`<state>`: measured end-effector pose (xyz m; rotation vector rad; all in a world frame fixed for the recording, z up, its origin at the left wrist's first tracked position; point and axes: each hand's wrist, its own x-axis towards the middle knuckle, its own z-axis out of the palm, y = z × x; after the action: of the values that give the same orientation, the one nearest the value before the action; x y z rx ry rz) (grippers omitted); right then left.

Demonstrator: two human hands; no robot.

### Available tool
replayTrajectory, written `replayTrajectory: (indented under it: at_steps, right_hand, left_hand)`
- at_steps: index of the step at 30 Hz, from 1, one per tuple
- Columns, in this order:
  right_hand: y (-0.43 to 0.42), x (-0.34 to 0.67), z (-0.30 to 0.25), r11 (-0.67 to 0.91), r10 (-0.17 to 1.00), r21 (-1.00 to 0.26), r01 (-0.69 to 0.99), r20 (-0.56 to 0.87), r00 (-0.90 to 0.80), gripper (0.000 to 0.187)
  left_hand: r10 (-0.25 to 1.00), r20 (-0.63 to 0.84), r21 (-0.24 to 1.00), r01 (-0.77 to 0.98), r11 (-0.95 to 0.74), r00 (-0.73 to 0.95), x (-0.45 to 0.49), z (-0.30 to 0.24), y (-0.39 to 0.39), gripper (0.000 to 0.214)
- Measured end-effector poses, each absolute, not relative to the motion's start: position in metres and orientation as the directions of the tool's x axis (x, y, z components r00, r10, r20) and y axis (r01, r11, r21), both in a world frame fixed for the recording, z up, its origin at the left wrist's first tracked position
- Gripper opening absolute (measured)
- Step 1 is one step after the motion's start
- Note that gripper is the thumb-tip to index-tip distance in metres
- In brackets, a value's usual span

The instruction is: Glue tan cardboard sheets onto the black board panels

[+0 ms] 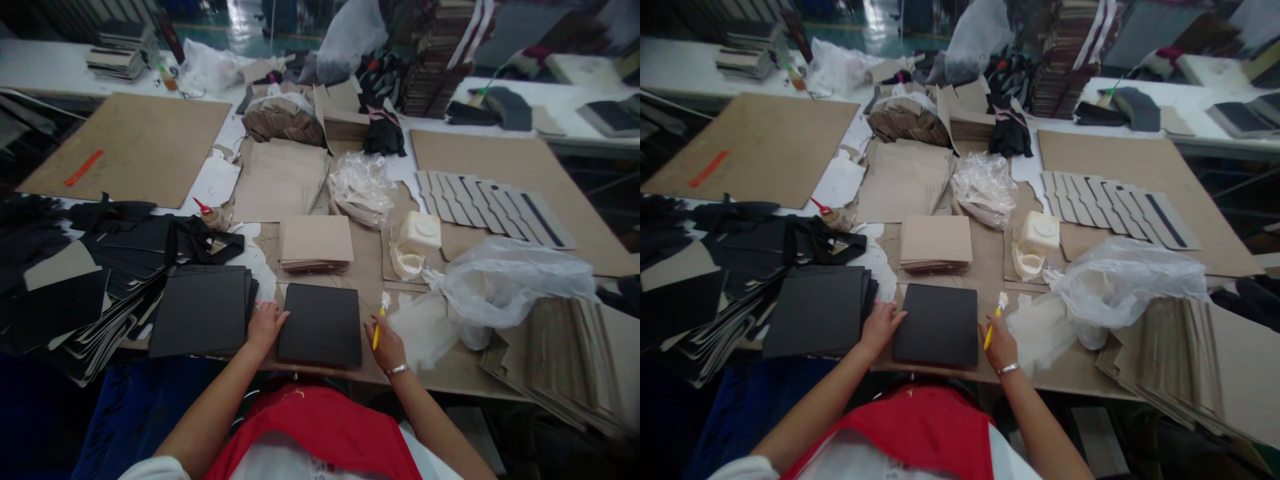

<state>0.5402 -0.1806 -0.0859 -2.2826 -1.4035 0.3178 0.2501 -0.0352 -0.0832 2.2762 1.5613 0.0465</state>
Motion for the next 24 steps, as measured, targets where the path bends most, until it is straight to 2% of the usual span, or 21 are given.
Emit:
replayTrajectory:
  at_steps: [2, 4, 7, 9, 11, 14, 18, 20, 24]
  right_hand:
    - [-0.163, 0.552, -0.061, -0.339, 0.886, -0.506, 0.793, 0.113, 0.451, 0.042]
    - [-0.132, 0.558, -0.034, -0.273, 0.872, -0.617, 0.738, 0.165, 0.461, 0.045]
    - [-0.062, 0.548, -0.002, -0.188, 0.893, -0.83, 0.525, 0.078, 0.443, 0.048]
    - [-0.012, 0.533, 0.008, -0.156, 0.938, -0.901, 0.405, -0.006, 0.348, 0.044]
    - [0.032, 0.517, 0.009, -0.13, 0.961, -0.923, 0.362, -0.027, 0.276, 0.036]
    - [0.078, 0.501, -0.002, -0.184, 0.975, -0.914, 0.361, -0.123, 0.187, 0.027]
    - [0.115, 0.499, -0.02, -0.233, 0.972, -0.891, 0.391, -0.219, 0.081, 0.021]
    - [0.13, 0.502, -0.026, -0.239, 0.971, -0.897, 0.371, -0.215, 0.106, 0.018]
    - [0.153, 0.513, -0.028, -0.267, 0.945, -0.918, 0.293, -0.189, 0.269, 0.017]
  left_hand:
    - [0.911, -0.056, 0.307, 0.875, -0.374, 0.409, 0.257, -0.077, -0.031, 0.034]
    - [0.87, 0.032, 0.299, 0.826, -0.477, 0.491, 0.276, -0.069, -0.024, 0.035]
    - [0.751, 0.104, 0.283, 0.704, -0.651, 0.652, 0.319, -0.061, -0.006, 0.042]
    - [0.681, 0.102, 0.257, 0.642, -0.722, 0.725, 0.349, -0.06, 0.01, 0.052]
    - [0.66, 0.052, 0.239, 0.633, -0.737, 0.749, 0.371, -0.063, 0.027, 0.061]
    - [0.677, -0.043, 0.232, 0.666, -0.708, 0.735, 0.385, -0.069, 0.044, 0.064]
    - [0.68, -0.083, 0.224, 0.678, -0.7, 0.729, 0.387, -0.073, 0.049, 0.067]
    - [0.683, -0.091, 0.221, 0.683, -0.696, 0.725, 0.387, -0.074, 0.048, 0.068]
    - [0.686, -0.099, 0.232, 0.687, -0.689, 0.721, 0.389, -0.073, 0.048, 0.065]
